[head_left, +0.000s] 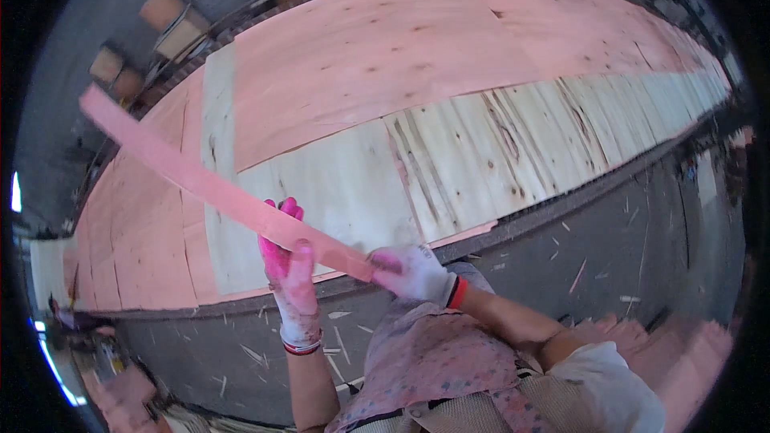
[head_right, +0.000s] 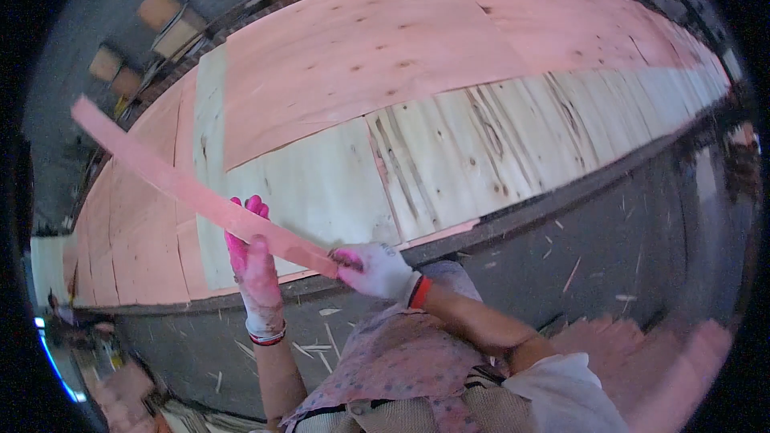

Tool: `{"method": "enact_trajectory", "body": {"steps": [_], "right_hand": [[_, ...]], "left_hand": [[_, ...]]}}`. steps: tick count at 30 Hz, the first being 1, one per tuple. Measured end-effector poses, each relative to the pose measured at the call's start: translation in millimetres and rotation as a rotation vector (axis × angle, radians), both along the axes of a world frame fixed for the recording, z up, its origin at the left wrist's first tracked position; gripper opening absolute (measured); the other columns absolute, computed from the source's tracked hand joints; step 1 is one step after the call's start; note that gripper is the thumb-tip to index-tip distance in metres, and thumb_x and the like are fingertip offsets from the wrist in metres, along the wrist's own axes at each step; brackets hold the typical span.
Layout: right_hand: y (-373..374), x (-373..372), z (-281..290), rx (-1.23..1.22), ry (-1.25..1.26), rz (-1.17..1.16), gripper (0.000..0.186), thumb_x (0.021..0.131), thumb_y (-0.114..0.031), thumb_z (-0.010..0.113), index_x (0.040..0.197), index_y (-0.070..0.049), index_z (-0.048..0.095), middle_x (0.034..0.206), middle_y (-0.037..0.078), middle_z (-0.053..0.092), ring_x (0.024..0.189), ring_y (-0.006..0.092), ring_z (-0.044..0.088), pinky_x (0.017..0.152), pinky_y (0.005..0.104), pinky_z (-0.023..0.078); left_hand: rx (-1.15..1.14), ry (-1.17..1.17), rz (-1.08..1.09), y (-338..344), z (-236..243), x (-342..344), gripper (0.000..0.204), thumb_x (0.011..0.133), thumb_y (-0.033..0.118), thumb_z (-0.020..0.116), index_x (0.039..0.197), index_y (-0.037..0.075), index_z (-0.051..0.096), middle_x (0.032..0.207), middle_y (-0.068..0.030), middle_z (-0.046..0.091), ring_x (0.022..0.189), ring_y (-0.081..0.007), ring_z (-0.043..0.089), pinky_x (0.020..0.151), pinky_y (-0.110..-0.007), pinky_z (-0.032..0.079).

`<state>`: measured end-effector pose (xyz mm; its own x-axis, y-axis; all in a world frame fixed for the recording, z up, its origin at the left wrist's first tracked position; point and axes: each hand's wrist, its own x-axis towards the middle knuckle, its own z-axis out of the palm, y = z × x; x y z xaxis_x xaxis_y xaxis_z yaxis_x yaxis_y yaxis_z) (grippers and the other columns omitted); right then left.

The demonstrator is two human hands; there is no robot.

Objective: The person picks up thin wood veneer sheets from stacks and places them onto a long conveyor line, aligning them side-by-side and using a handheld tool to press them flat.

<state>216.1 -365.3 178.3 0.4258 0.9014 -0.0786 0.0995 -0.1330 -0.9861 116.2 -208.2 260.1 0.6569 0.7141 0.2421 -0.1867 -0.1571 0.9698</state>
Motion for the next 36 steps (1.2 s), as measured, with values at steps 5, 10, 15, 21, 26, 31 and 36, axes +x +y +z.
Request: {"method": "enact_trajectory", "body": {"steps": [5,10,15,21,26,31,36], "right_hand": [[17.5,-43.5,-5.6,0.018,-0.189,-0.234,0.027,0.085,-0.024,0.060,0.106,-0.007,0.063,0.083,0.015,0.065,0.078,0.0308,0.064,0.069,0.0385,0.049],[52.7,-93.4,7.7,-0.056,-0.114,-0.362,0.032,0.083,-0.029,0.061,0.108,-0.008,0.062,0.085,0.014,0.066,0.080,0.0299,0.065,0.069,0.0383,0.051],[78.3,-123.3,23.1,-0.101,-0.105,-0.705,0.029,0.083,-0.028,0.059,0.106,-0.011,0.062,0.081,0.013,0.066,0.074,0.0260,0.067,0.067,0.0364,0.052],[93.3,-145.8,35.8,-0.191,-0.373,-0.699,0.016,0.084,-0.030,0.059,0.092,-0.017,0.065,0.078,0.009,0.065,0.075,0.0272,0.066,0.066,0.0391,0.053],[150.8,-173.7,-4.4,-0.312,-0.520,-0.669,0.019,0.082,-0.025,0.059,0.096,-0.014,0.062,0.076,0.013,0.064,0.073,0.0331,0.064,0.066,0.0421,0.051],[128.3,-223.2,-15.9,-0.416,-0.805,-0.630,0.019,0.085,-0.020,0.057,0.100,-0.011,0.063,0.079,0.011,0.067,0.073,0.0283,0.066,0.067,0.0367,0.052],[53.0,-224.5,-30.8,-0.559,-0.846,-0.758,0.023,0.080,-0.013,0.058,0.099,-0.015,0.070,0.083,0.011,0.070,0.072,0.0250,0.068,0.064,0.0381,0.054]], "left_hand": [[-0.406,0.180,-0.265,54.4,-8.5,-37.4,0.058,0.089,0.013,0.062,0.139,-0.002,0.035,0.132,-0.0170,0.051,0.120,-0.0225,0.051,0.101,-0.035,0.043],[-0.326,0.409,-0.511,76.5,-76.4,-58.3,0.028,0.086,0.016,0.068,0.102,-0.003,0.055,0.092,-0.0078,0.060,0.082,-0.0152,0.056,0.074,-0.031,0.046],[0.269,0.398,-0.308,94.8,-81.2,-54.0,0.034,0.082,0.020,0.073,0.065,0.000,0.052,0.055,0.0018,0.049,0.052,-0.0106,0.042,0.048,-0.030,0.034],[-0.084,0.253,-0.536,99.7,-59.8,-79.7,0.023,0.086,0.017,0.067,0.074,-0.001,0.058,0.065,0.0000,0.056,0.059,-0.0099,0.048,0.053,-0.026,0.040],[-0.243,0.237,-0.623,135.0,-51.2,-119.6,0.008,0.087,0.012,0.061,0.089,0.004,0.060,0.076,-0.0003,0.056,0.067,-0.0097,0.051,0.060,-0.024,0.044],[-0.081,0.555,-0.811,174.7,-102.6,-150.3,0.011,0.089,0.010,0.059,0.081,0.002,0.056,0.077,-0.0062,0.061,0.062,-0.0119,0.054,0.057,-0.026,0.047],[0.097,0.564,-0.989,251.1,-150.2,-177.3,0.014,0.089,0.014,0.058,0.081,0.003,0.054,0.076,-0.0096,0.062,0.065,-0.0169,0.059,0.056,-0.028,0.049]]}}
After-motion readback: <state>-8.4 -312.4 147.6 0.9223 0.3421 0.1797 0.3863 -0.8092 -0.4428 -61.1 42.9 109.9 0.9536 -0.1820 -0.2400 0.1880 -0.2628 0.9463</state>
